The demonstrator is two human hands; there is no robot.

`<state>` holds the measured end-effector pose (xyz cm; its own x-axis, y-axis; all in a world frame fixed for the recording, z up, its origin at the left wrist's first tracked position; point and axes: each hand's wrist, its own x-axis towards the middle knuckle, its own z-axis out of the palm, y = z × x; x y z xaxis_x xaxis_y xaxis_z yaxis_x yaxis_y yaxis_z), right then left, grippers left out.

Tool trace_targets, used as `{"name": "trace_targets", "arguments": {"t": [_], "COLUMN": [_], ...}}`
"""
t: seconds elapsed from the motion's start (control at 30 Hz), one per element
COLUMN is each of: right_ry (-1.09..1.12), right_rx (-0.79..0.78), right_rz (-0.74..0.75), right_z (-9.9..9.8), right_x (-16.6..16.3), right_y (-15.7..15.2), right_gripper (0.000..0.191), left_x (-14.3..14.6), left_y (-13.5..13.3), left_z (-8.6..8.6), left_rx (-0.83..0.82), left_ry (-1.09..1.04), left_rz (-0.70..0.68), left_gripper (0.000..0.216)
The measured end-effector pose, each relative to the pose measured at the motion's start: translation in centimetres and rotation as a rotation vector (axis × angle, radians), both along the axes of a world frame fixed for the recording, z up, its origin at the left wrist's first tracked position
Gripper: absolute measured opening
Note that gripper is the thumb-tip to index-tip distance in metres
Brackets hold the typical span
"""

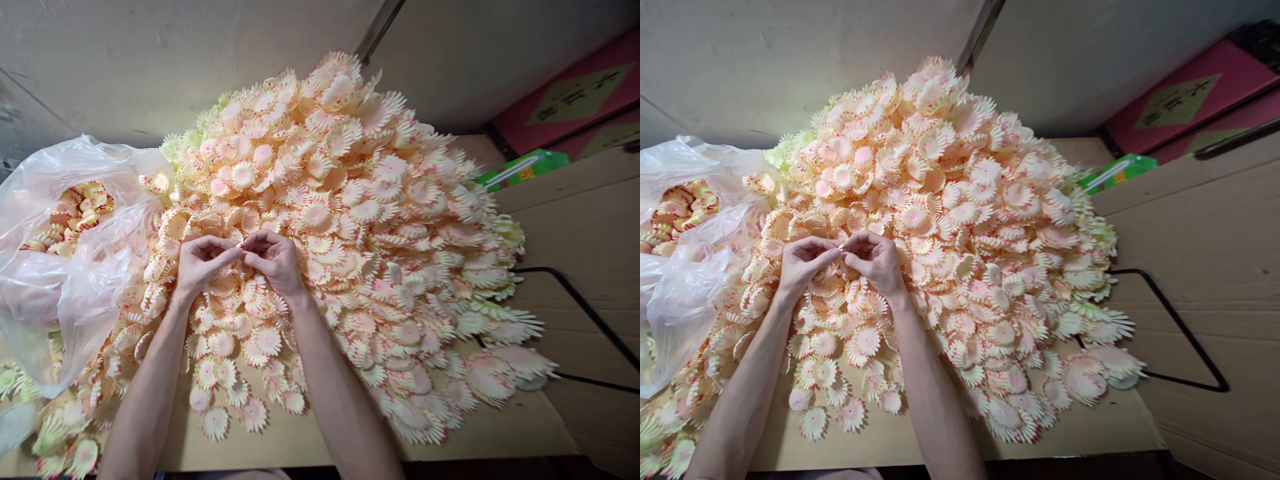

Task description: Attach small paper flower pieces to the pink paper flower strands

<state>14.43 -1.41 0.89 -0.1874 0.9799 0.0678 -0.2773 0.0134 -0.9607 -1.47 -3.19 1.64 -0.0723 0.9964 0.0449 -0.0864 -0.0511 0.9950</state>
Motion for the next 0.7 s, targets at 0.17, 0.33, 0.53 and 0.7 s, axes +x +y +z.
{"name": "trace_targets", "arguments": {"t": [0.17,0.33,0.53,0.7], "right_ry": [-0.012,-0.052,-0.089,-0.057], "right_rx": [-0.004,0.018,0.097,0.049], "right_rz": [0.007,0.005,0.001,-0.007], "right_z": [-0.01,-0.07,-0.06,0.14], "right_x": [0.01,-0.10,-0.01,-0.09], "right_y": [-0.04,-0.05,-0.20,-0.36], "right_gripper": [0.020,0.015,0.002,0.007], "left_x": [-0.13,-0.19,-0.10,-0.20], "left_y": [0.11,0.24,0.18,0.03], "left_z": [-0.12,-0.04,0.09,0.31], "left_rx": [-0.010,-0.036,-0.038,-0.030], "left_ry": [-0.016,-0.027,-0.033,-0.031], "left_rz": [0.005,0.026,0.022,0.006], "left_gripper": [0.020,0.015,0.016,0.018]}}
